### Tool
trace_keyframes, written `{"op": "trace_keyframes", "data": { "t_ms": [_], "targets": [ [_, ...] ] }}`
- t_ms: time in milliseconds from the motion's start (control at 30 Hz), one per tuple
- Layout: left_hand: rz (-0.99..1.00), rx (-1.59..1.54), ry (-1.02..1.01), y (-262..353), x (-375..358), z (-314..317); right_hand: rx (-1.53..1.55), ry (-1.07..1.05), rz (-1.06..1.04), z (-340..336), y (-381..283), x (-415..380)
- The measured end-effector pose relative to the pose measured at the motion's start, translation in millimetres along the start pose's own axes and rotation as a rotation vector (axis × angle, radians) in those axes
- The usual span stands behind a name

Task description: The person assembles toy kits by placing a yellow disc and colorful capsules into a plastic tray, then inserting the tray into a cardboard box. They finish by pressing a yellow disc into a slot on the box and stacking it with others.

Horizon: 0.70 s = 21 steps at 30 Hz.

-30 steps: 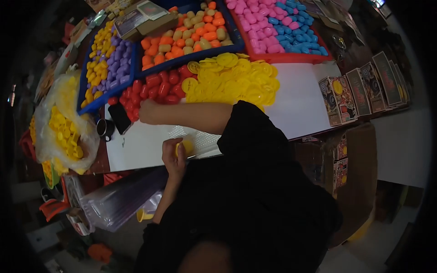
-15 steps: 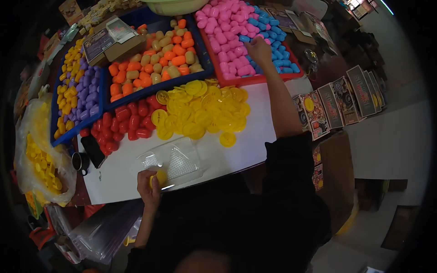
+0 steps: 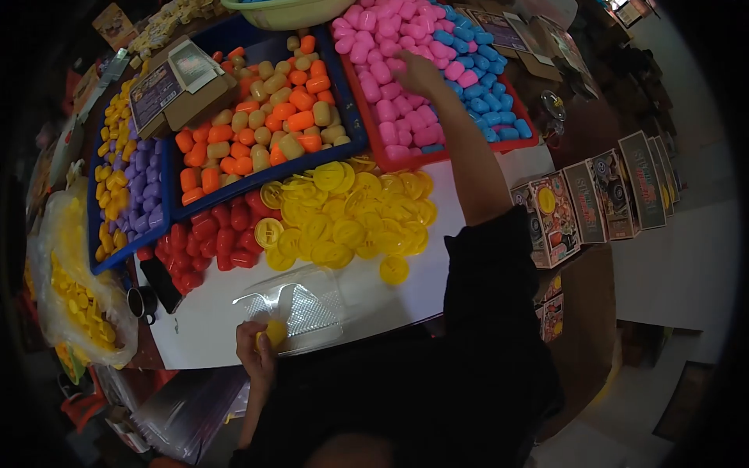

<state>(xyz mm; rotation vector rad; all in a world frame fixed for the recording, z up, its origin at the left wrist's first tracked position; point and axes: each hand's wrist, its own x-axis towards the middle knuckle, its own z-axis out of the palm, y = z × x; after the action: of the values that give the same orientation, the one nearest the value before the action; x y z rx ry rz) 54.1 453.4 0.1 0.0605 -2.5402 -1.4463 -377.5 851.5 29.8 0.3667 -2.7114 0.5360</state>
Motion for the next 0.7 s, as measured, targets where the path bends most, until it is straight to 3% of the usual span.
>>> {"op": "trace_keyframes", "data": {
  "t_ms": [167, 233, 300, 433, 500, 633, 700],
  "targets": [
    [-0.007, -0.029, -0.003, 0.5, 2.4, 0.1, -0.064, -0.061, 0.11, 17.2, -0.2, -0.2],
    [0.013, -0.032, 0.012, -0.5, 1.6, 1.4, 0.196, 0.107, -0.041, 2.6, 4.7, -10.9],
    [0.019, -0.032, 0.023, -0.1, 1.6, 1.4, 0.232, 0.19, 0.043, -45.1, -1.4, -28.9],
    [0.046, -0.055, 0.008, -4.0, 2.2, 0.8, -0.241, -0.228, 0.3, -146.9, 21.4, -58.9],
    [0.04, -0.076, 0.002, -5.5, 2.5, 0.3, -0.478, -0.438, 0.236, -176.7, 29.8, -84.9],
    [0.03, -0.087, 0.012, -0.7, 4.7, 1.0, -0.598, -0.586, 0.196, -166.2, 26.8, -106.5],
    [0.031, -0.068, 0.008, 0.8, 6.0, 1.2, -0.562, -0.817, 0.23, -142.0, 38.0, -97.8]
  ]
}}
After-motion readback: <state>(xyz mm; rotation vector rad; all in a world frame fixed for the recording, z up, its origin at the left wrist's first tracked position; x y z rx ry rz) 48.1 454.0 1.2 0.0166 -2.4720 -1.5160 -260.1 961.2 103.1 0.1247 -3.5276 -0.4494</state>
